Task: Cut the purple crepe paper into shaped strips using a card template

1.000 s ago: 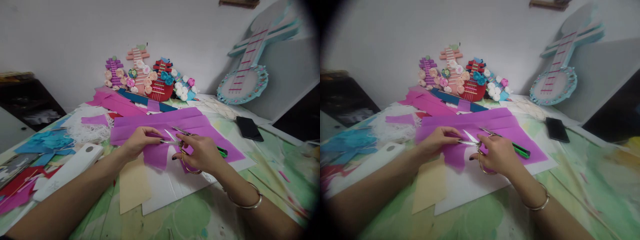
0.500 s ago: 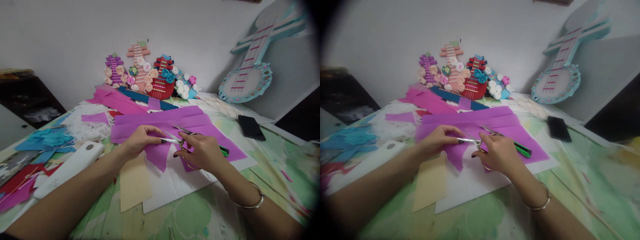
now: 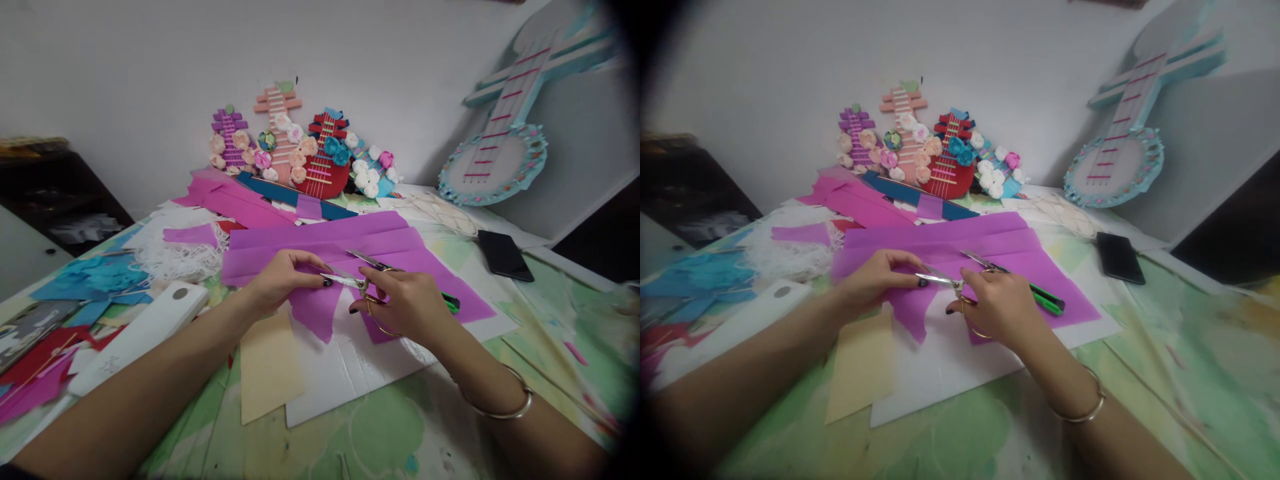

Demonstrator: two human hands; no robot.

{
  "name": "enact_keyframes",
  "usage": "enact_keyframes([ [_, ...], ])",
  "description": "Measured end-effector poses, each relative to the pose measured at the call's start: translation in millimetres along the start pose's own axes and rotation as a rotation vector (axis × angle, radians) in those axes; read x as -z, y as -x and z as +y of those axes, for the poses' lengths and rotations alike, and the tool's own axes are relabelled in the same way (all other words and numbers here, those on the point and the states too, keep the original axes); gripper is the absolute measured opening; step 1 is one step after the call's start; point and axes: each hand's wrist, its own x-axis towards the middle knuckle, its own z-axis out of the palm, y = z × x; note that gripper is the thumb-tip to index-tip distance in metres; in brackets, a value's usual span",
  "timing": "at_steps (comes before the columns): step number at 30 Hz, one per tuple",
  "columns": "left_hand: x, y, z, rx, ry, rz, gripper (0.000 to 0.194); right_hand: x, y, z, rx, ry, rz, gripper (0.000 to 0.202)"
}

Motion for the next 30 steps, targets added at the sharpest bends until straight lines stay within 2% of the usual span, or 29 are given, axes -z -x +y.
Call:
enact_keyframes([
  [19,-1.1,0.0,1.2,0.0,-0.044,0.053,0.025,3.9,-2.5,0.8,0.04,0.135,0.054,0.037],
  [30,0.5,0.4,-0.2,0.003,-0.052,0.093,0.032,5.0,-3.5,2.9,-0.017,0.138,-0.003,0.036],
])
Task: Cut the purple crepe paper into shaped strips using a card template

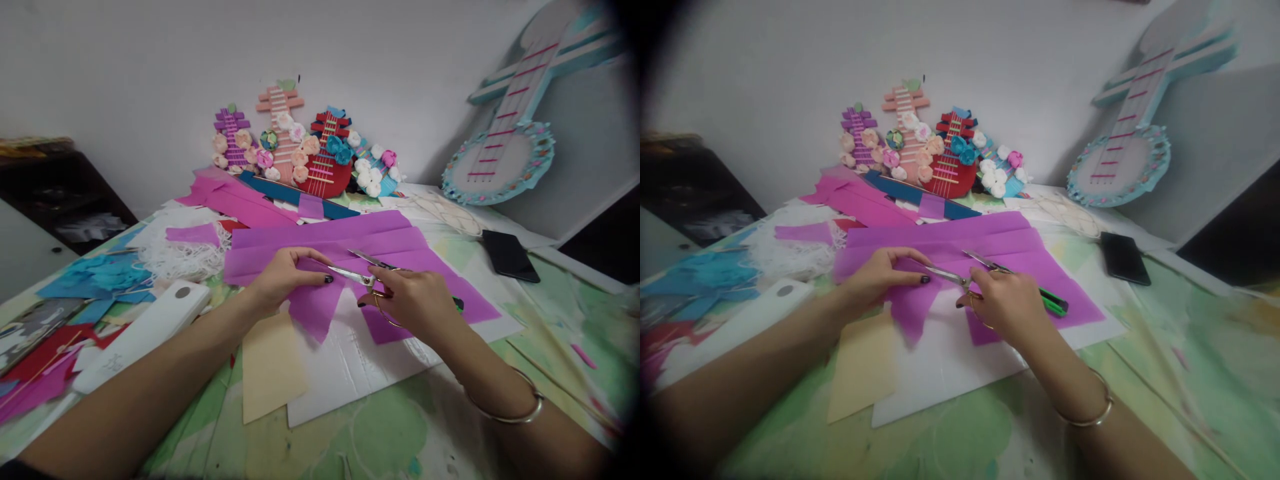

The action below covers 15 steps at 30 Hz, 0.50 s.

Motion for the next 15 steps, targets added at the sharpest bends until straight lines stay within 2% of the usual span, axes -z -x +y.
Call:
enact_keyframes([
  [5,1.0,-1,1,0.03,0.046,0.01,0.03,1,-3,2,-0.075,-0.042,-0.031,0.03],
  [11,1.0,-1,0,0.007,0.024,-0.007,0.035,10,-4,1,-0.149,-0.179,-0.106,0.051],
  [15,-0.7,0,0,-0.025,0.032,-0.029,0.039,11,-3,-3,-0.13,-0.175,-0.197,0.05],
])
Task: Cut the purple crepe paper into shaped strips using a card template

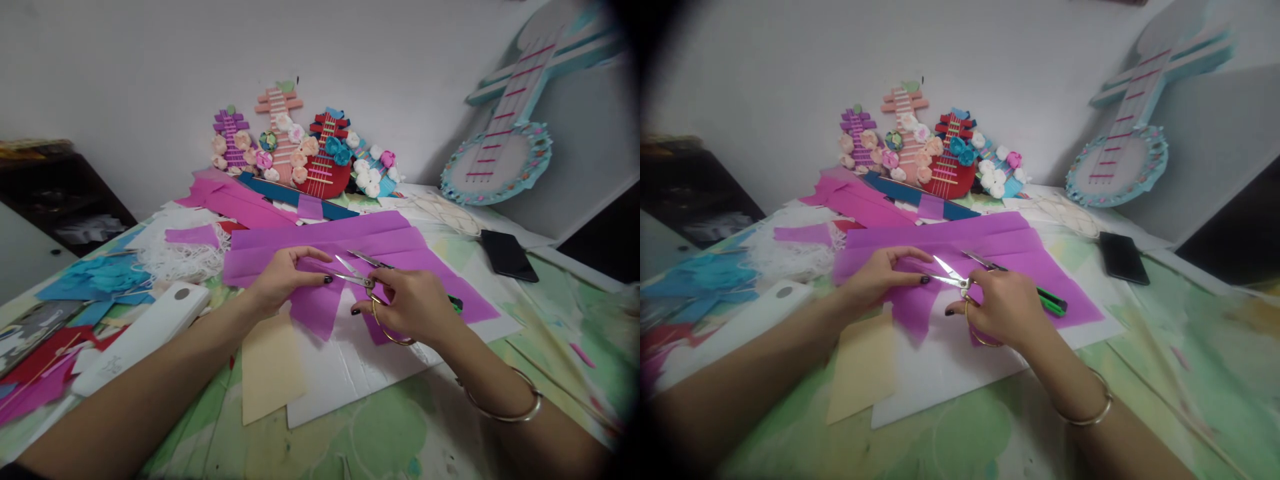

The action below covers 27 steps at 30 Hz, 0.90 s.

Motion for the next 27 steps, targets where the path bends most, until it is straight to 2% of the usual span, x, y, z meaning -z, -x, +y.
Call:
enact_keyframes([
  [8,-0.4,-2,-5,-0.052,0.0,-0.074,0.046,-10,2,0,0.04,0.06,0.035,0.046],
  [27,-1.1,-1,-4,-0.052,-0.009,-0.097,0.044,-13,1,2,0.08,0.157,0.091,0.034],
])
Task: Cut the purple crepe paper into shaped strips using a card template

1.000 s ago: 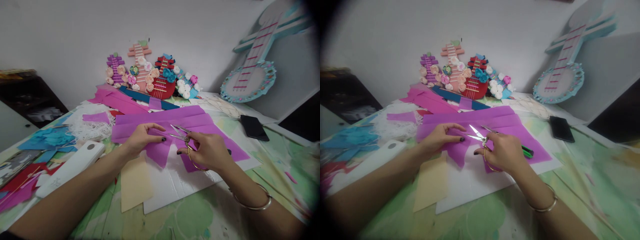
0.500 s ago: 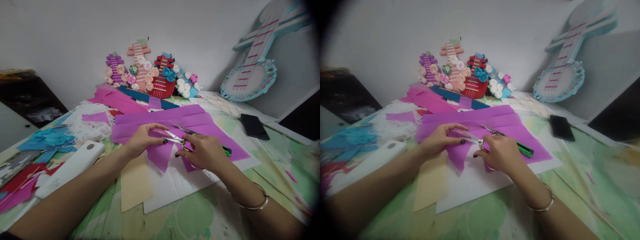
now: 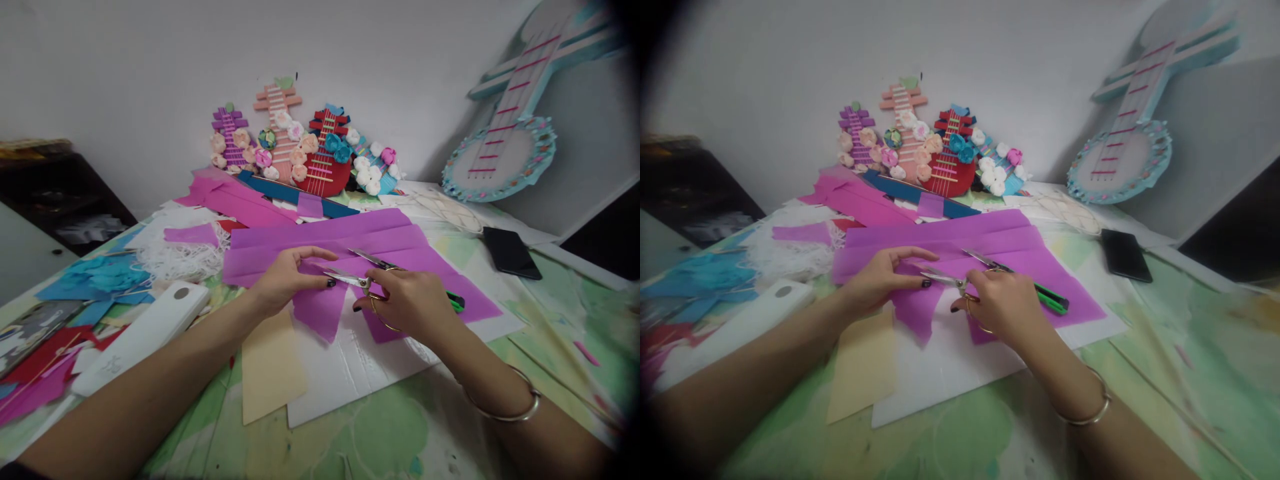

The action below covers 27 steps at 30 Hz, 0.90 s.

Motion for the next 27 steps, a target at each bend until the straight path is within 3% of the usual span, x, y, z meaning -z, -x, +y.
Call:
enact_keyframes([
  [27,0.5,-0.3,-1.3,0.009,-0.01,0.026,0.04,3.3,-1.2,1.6,-0.02,0.068,-0.041,0.028],
])
